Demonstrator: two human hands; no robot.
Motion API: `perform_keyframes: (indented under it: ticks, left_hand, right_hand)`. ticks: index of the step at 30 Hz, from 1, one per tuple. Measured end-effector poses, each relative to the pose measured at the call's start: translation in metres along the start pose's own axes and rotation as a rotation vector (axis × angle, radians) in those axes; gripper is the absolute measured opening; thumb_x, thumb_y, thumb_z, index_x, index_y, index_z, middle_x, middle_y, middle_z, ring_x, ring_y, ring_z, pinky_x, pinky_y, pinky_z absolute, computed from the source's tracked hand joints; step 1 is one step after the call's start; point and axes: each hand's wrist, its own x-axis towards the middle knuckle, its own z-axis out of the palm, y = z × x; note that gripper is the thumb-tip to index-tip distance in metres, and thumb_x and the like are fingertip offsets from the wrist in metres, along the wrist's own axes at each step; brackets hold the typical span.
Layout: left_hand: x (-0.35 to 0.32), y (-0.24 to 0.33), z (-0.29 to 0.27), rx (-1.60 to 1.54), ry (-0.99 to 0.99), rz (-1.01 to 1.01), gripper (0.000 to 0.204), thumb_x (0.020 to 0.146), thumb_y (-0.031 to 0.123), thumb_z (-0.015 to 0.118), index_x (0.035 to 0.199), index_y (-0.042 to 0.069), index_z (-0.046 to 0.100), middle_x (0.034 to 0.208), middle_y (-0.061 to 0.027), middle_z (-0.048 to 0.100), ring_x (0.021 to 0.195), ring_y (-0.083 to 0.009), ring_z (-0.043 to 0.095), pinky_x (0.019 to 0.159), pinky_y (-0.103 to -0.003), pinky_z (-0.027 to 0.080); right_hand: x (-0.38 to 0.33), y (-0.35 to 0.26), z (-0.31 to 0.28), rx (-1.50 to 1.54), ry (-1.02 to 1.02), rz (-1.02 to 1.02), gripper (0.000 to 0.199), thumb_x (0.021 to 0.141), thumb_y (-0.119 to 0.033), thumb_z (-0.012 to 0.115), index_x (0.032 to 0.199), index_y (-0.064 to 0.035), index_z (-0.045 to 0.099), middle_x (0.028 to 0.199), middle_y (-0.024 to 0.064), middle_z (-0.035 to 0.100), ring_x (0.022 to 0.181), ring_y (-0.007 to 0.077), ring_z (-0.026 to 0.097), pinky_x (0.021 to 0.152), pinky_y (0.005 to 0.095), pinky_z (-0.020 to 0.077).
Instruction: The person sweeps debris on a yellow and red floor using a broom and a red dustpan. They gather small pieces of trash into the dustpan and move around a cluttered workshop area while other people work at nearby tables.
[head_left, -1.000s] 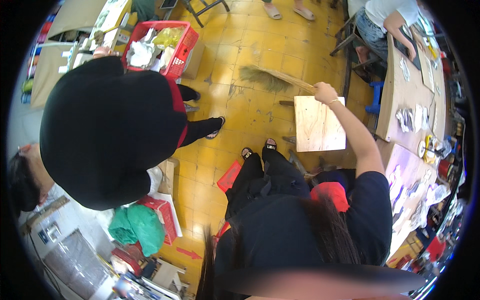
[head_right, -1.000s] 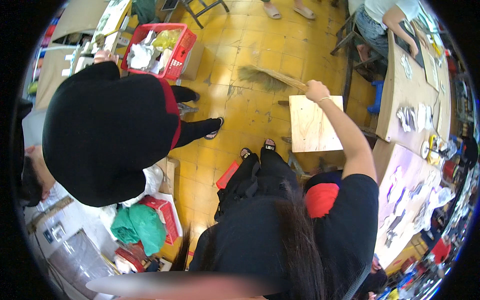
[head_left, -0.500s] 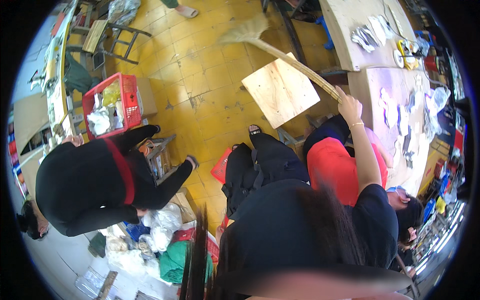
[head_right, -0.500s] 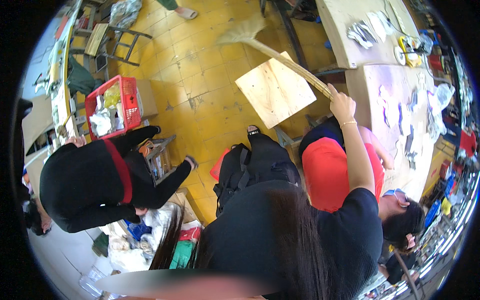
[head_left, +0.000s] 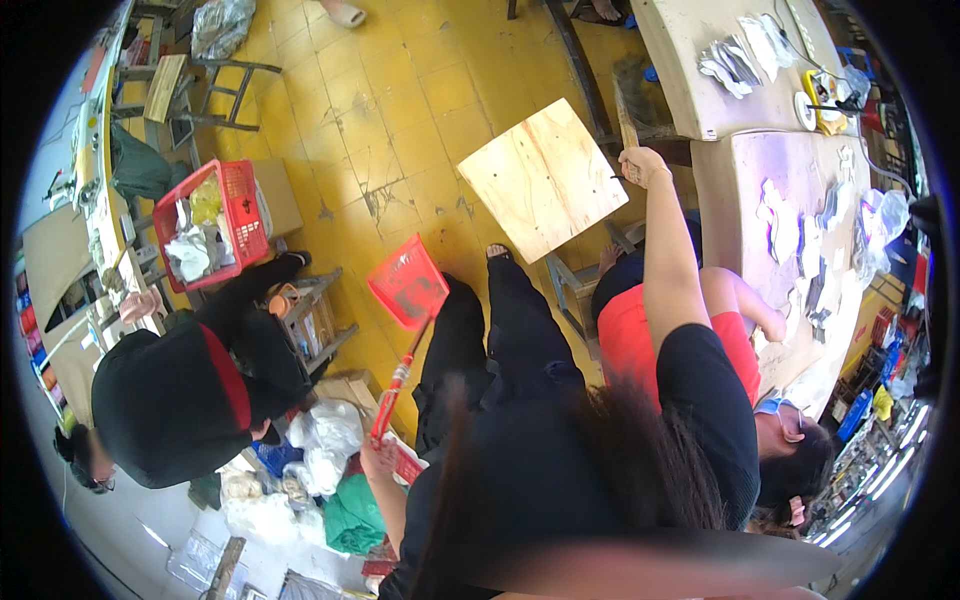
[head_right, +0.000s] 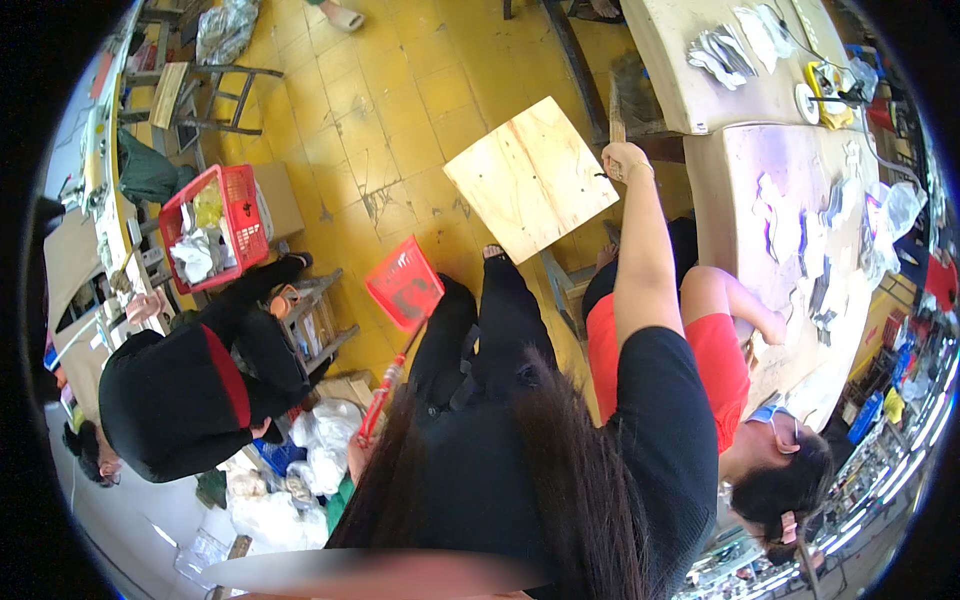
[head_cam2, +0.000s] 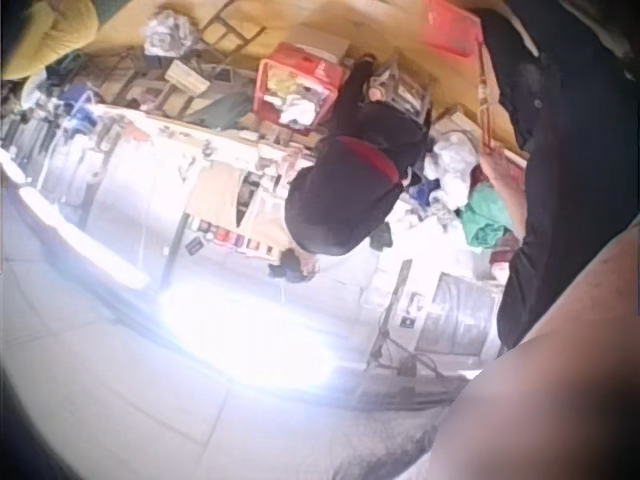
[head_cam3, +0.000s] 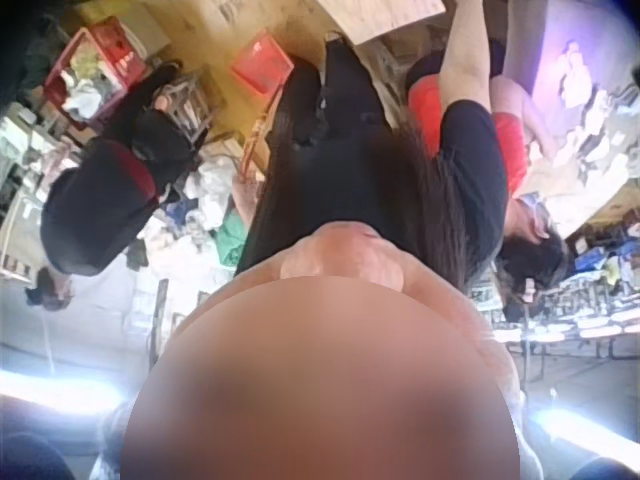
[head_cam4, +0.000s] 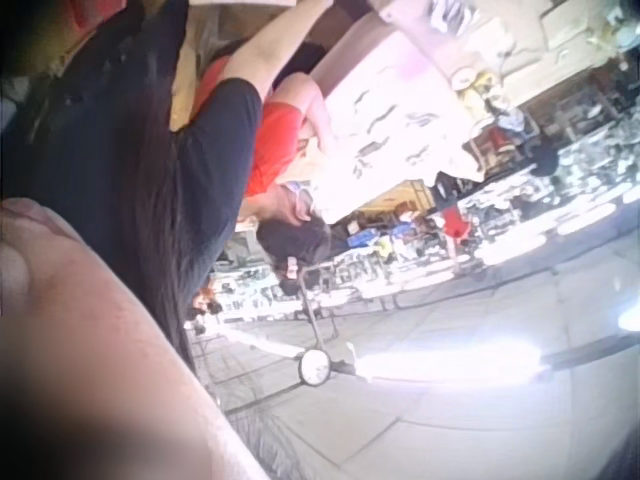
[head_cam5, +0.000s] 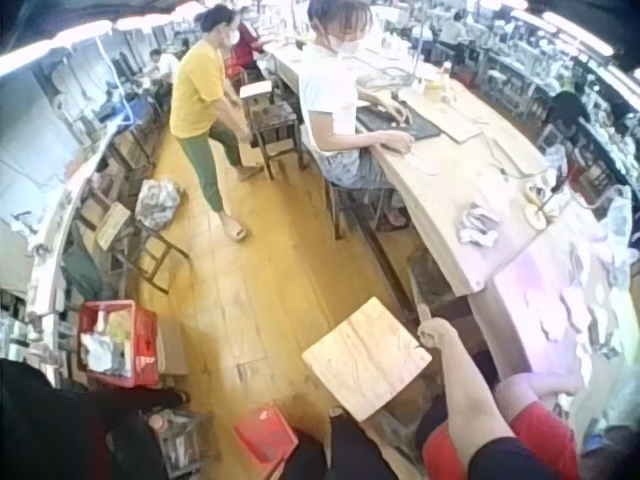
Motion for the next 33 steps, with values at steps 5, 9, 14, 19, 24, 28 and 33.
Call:
perform_keyframes:
  ticks: [5, 9, 14, 19, 24, 28, 33]
  left_hand:
    - [-0.005, 0.022, 0.017, -0.225, 0.125, 0.021, 0.024, 0.084, 0.036, 0.054, 0.08, 0.012, 0.052, 0.061, -0.0024, 0.051, 0.06, -0.0235, 0.06, 0.054, -0.032, 0.05]
    - [0.009, 0.024, 0.033, -0.196, 0.14, 0.072, 0.03, 0.083, 0.038, 0.056, 0.086, 0.009, 0.052, 0.067, -0.0039, 0.049, 0.057, -0.0221, 0.058, 0.054, -0.032, 0.05]
    - [0.016, 0.023, 0.048, -0.202, 0.161, 0.116, 0.031, 0.085, 0.039, 0.055, 0.078, 0.01, 0.048, 0.064, -0.0042, 0.049, 0.057, -0.0226, 0.059, 0.054, -0.031, 0.05]
    - [0.025, 0.016, 0.04, -0.251, 0.171, 0.144, 0.03, 0.086, 0.036, 0.053, 0.081, 0.006, 0.05, 0.058, -0.0022, 0.047, 0.053, -0.0213, 0.06, 0.048, -0.031, 0.051]
    - [0.04, 0.009, 0.019, -0.236, 0.06, 0.101, 0.029, 0.088, 0.034, 0.05, 0.076, 0.007, 0.049, 0.054, -0.0021, 0.047, 0.049, -0.0205, 0.06, 0.044, -0.032, 0.05]
    - [0.068, 0.008, -0.006, -0.136, 0.014, 0.037, 0.03, 0.088, 0.036, 0.049, 0.074, 0.009, 0.048, 0.052, -0.0023, 0.048, 0.049, -0.0221, 0.06, 0.047, -0.033, 0.051]
    - [0.131, 0.01, -0.052, -0.131, -0.217, -0.031, 0.029, 0.09, 0.035, 0.047, 0.074, 0.012, 0.049, 0.064, -0.0056, 0.052, 0.067, -0.0209, 0.06, 0.064, -0.036, 0.052]
  right_hand:
    - [-0.092, 0.015, -0.04, 0.397, -0.266, -0.142, 0.009, 0.083, -0.01, 0.055, 0.079, -0.0053, 0.049, 0.056, -0.0015, 0.048, 0.039, 0.0063, 0.045, 0.03, 0.0183, 0.0341]
    - [-0.149, 0.036, -0.029, 0.274, 0.012, -0.149, 0.013, 0.077, -0.01, 0.059, 0.084, -0.003, 0.05, 0.059, 0.0015, 0.049, 0.042, 0.0073, 0.044, 0.034, 0.0195, 0.0371]
    - [-0.122, 0.026, 0.041, -0.034, 0.112, -0.195, 0.009, 0.076, -0.006, 0.057, 0.078, -0.0017, 0.049, 0.056, 0.0021, 0.047, 0.039, 0.0093, 0.044, 0.033, 0.0212, 0.037]
    - [-0.073, -0.039, 0.098, 0.18, -0.07, -0.112, 0.013, 0.075, -0.006, 0.053, 0.065, -0.0085, 0.045, 0.056, 0.0037, 0.048, 0.04, 0.0146, 0.045, 0.035, 0.027, 0.0375]
    - [-0.074, -0.056, 0.169, 0.331, -0.226, -0.192, 0.017, 0.079, -0.007, 0.049, 0.064, -0.0121, 0.045, 0.048, 0.0005, 0.039, 0.037, 0.0143, 0.037, 0.034, 0.0273, 0.0311]
    - [-0.087, -0.059, 0.22, 0.22, -0.355, -0.221, 0.022, 0.08, -0.011, 0.052, 0.061, -0.0139, 0.042, 0.046, -0.0006, 0.037, 0.036, 0.0133, 0.039, 0.034, 0.0276, 0.0306]
    - [-0.109, -0.05, 0.27, 0.311, -0.484, -0.122, 0.018, 0.08, -0.013, 0.054, 0.062, -0.0112, 0.048, 0.051, 0.0015, 0.047, 0.042, 0.0112, 0.045, 0.039, 0.0261, 0.0417]
